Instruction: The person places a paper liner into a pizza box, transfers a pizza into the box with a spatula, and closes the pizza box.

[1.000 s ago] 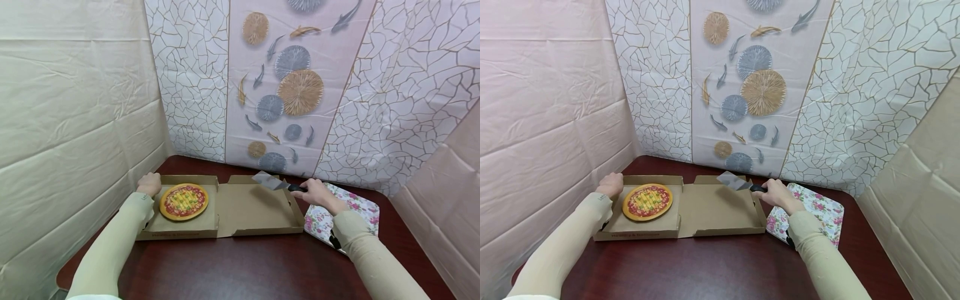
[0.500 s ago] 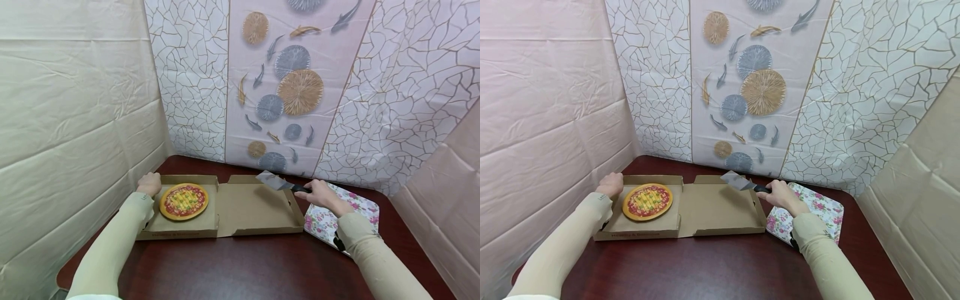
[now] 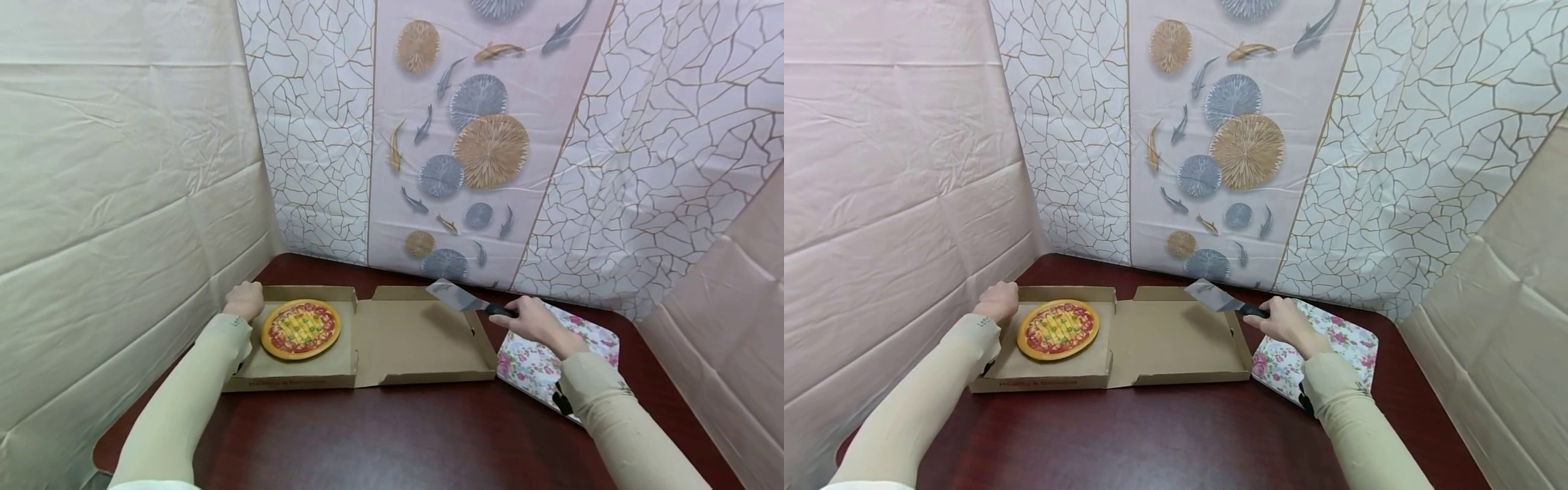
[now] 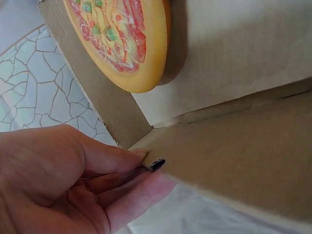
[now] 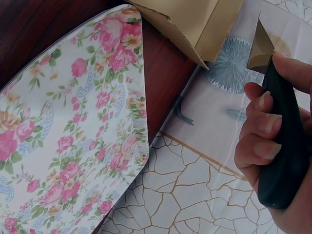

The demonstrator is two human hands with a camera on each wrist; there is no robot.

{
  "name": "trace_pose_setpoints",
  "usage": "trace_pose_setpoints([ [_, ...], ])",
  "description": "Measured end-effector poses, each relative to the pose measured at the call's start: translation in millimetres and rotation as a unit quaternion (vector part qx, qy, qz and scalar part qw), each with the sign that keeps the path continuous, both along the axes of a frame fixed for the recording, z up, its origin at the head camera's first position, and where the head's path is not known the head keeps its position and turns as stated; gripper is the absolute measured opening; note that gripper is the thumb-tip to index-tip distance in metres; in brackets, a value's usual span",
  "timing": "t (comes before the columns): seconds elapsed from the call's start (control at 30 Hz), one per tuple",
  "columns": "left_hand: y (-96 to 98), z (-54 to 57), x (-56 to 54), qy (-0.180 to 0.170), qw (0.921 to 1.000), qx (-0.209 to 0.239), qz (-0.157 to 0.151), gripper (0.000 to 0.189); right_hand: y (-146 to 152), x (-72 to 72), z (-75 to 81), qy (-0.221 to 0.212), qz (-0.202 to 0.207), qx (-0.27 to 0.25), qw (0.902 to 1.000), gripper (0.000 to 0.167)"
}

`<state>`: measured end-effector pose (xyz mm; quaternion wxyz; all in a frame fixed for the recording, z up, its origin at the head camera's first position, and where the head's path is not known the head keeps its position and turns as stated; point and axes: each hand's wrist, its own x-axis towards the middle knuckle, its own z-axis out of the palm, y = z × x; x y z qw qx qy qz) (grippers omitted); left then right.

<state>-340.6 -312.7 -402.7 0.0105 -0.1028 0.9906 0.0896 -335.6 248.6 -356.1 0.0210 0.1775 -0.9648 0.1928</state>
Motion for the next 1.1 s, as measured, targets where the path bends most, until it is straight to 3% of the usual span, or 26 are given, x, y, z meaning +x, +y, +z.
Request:
trace_pose_setpoints([
  [0.37, 3.3, 3.1, -1.6, 0.003, 1.0, -0.003, -0.003, 0.03, 10.0, 4.1, 5.8, -0.007, -0.006, -0.002, 1.0, 0.037],
  [0.57, 0.4, -1.5, -4.6, 0.0, 1.0, -0.005, -0.005, 0.029, 15.8, 4.1, 4.9, -0.016, -0.014, 0.003, 0.9998, 0.043],
  [0.73, -3.6, -6.2, -4.7, -0.002, 1.0, -0.004, -0.005, 0.028, 19.9, 2.6, 2.0, 0.0, -0.014, 0.003, 0.9999, 0.039],
  [0.93, -1.1, -3.2, -2.8, -0.002, 1.0, -0.003, -0.006, 0.027, 25.7, 4.1, 0.3, 0.033, -0.014, 0.012, 0.9993, 0.033],
  [1.1, -2.6, -3.0, -2.1, 0.002, 1.0, -0.003, -0.005, 0.028, 29.5, 5.3, 2.0, 0.017, -0.026, 0.009, 0.9995, 0.038],
])
